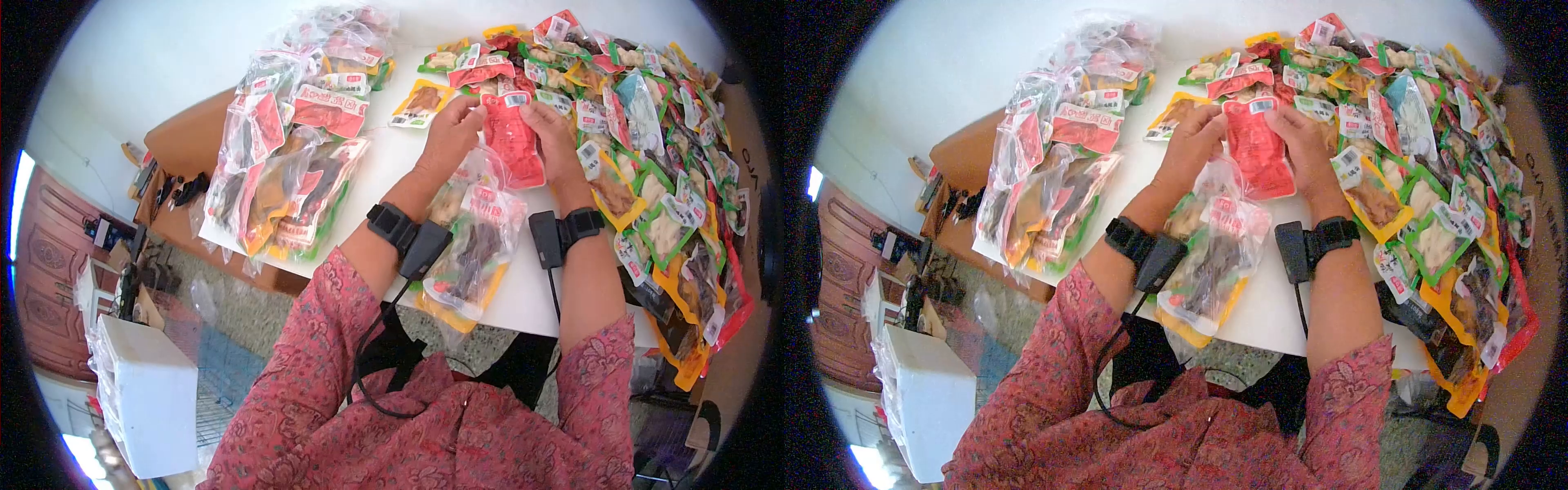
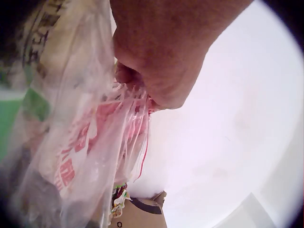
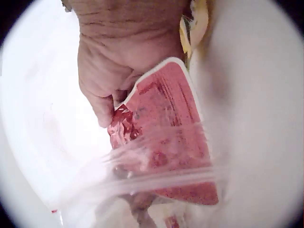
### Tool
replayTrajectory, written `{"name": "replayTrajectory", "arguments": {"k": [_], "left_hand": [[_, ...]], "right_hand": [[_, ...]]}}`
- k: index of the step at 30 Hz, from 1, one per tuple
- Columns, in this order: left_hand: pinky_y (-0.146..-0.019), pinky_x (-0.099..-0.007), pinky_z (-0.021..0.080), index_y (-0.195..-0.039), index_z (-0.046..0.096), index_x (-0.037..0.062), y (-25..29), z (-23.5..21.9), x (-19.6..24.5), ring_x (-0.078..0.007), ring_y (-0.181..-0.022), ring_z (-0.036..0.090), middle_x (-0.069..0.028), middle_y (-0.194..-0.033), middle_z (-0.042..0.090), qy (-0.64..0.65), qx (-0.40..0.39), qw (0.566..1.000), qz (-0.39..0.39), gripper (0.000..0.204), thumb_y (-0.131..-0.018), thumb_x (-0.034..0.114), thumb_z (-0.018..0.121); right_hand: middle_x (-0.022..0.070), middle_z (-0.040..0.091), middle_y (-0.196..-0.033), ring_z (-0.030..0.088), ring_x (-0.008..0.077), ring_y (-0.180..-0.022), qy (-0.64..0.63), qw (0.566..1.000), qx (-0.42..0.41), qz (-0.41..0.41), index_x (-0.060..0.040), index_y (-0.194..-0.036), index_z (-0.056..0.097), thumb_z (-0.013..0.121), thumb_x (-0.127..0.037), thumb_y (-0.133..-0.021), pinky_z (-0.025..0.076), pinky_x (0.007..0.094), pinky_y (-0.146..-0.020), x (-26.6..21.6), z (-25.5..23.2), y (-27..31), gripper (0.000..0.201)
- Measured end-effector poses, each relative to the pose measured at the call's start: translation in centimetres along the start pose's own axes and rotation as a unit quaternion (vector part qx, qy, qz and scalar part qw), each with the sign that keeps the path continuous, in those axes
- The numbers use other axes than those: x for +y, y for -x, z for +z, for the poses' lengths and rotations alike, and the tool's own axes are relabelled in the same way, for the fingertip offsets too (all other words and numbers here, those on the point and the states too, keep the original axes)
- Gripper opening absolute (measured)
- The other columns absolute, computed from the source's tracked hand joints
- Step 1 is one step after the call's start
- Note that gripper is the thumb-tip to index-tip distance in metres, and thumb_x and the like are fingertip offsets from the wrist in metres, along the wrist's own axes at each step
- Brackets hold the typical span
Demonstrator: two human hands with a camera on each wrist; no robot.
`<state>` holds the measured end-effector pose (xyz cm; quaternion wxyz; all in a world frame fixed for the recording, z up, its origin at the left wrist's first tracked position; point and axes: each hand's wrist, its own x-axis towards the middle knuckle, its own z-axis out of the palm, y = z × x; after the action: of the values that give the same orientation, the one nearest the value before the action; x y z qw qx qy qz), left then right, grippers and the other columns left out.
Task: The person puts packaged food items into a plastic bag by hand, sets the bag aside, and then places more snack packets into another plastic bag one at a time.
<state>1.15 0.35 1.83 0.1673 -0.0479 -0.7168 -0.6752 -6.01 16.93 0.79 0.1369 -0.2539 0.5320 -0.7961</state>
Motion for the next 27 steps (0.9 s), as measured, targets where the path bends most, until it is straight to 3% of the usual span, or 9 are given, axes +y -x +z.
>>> {"name": "replayTrajectory", "arguments": {"k": [2,4,6,9,11,15,17,19,27], "left_hand": [[-0.055,-0.0212,0.039,-0.089,0.056,0.0021,-0.2,-0.5,0.7,-0.0075,-0.062,0.047,0.0001,-0.073,0.054,-0.086,0.006,0.994,0.064,0.024,-0.083,0.025,0.054],[-0.056,-0.0232,0.04,-0.087,0.056,0.0013,0.0,-1.1,2.0,-0.0098,-0.061,0.048,-0.0012,-0.072,0.053,-0.169,0.011,0.977,0.13,0.027,-0.081,0.027,0.056],[-0.059,-0.0265,0.042,-0.08,0.057,0.0012,0.3,-1.7,3.6,-0.0133,-0.061,0.049,-0.0032,-0.07,0.052,-0.329,-0.132,0.92,0.166,0.029,-0.079,0.03,0.059],[-0.063,-0.0273,0.041,-0.074,0.06,0.0032,0.9,-2.1,3.5,-0.0148,-0.066,0.051,-0.0048,-0.068,0.055,-0.281,-0.203,0.924,0.163,0.027,-0.076,0.03,0.062],[-0.064,-0.0278,0.04,-0.074,0.06,0.004,0.8,-2.6,3.3,-0.0154,-0.068,0.052,-0.0048,-0.068,0.056,-0.252,-0.244,0.925,0.146,0.025,-0.076,0.029,0.063],[-0.07,-0.0315,0.039,-0.073,0.061,0.0062,0.2,-2.9,3.8,-0.0184,-0.072,0.053,-0.0025,-0.071,0.059,-0.328,-0.19,0.905,0.195,0.019,-0.076,0.025,0.062],[-0.071,-0.0327,0.039,-0.072,0.061,0.0067,0.3,-2.8,4.0,-0.0194,-0.073,0.053,-0.002,-0.071,0.059,-0.335,-0.159,0.907,0.2,0.018,-0.076,0.024,0.061],[-0.067,-0.0323,0.039,-0.071,0.06,0.0057,0.4,-2.5,4.0,-0.0208,-0.069,0.054,-0.004,-0.069,0.058,-0.34,-0.12,0.892,0.273,0.019,-0.075,0.024,0.061],[-0.061,-0.0327,0.042,-0.073,0.059,0.0054,0.0,-2.1,3.6,-0.0243,-0.066,0.054,-0.0076,-0.068,0.056,-0.343,-0.162,0.875,0.301,0.019,-0.074,0.024,0.061]], "right_hand": [[0.0009,0.058,-0.083,0.057,0.0088,-0.071,0.056,0.998,0.02,-0.029,-0.0056,-0.091,0.055,0.054,-0.022,-0.084,0.046,0.0227,-0.061,0.5,-0.8,-0.7,0.018],[0.0018,0.058,-0.082,0.057,0.0096,-0.067,-0.062,0.983,0.156,-0.067,-0.0055,-0.09,0.054,0.054,-0.02,-0.084,0.046,0.0229,-0.054,1.6,-1.6,-1.5,0.016],[0.0032,0.059,-0.082,0.058,0.012,-0.066,-0.064,0.978,0.188,-0.065,-0.0047,-0.093,0.054,0.054,-0.018,-0.084,0.049,0.025,-0.052,1.5,-1.9,-1.3,0.017],[0.004,0.059,-0.083,0.06,0.0147,-0.07,-0.1,0.975,0.187,-0.065,-0.0031,-0.097,0.053,0.054,-0.019,-0.084,0.053,0.0289,-0.057,1.1,-1.5,-1.0,0.02],[0.0053,0.059,-0.086,0.061,0.0157,-0.072,-0.096,0.987,0.123,-0.025,-0.0029,-0.098,0.053,0.052,-0.02,-0.085,0.054,0.0308,-0.061,1.1,-1.2,-1.0,0.022],[0.0051,0.06,-0.087,0.06,0.0141,-0.074,-0.11,0.992,0.059,0.028,-0.0029,-0.098,0.053,0.051,-0.022,-0.086,0.053,0.0292,-0.063,0.3,0.5,-0.1,0.022],[0.0048,0.06,-0.091,0.06,0.0125,-0.077,-0.098,0.99,-0.062,0.08,-0.0027,-0.099,0.053,0.05,-0.021,-0.087,0.051,0.0267,-0.068,0.7,0.0,-0.2,0.022],[0.0041,0.06,-0.092,0.059,0.0116,-0.078,-0.084,0.986,-0.091,0.111,-0.0028,-0.099,0.053,0.05,-0.021,-0.087,0.051,0.0254,-0.069,0.4,0.7,0.2,0.022],[0.0019,0.059,-0.094,0.059,0.0097,-0.079,-0.005,0.962,-0.192,0.195,-0.0031,-0.108,0.052,0.052,-0.021,-0.086,0.049,0.024,-0.068,0.2,1.0,1.1,0.028]]}}
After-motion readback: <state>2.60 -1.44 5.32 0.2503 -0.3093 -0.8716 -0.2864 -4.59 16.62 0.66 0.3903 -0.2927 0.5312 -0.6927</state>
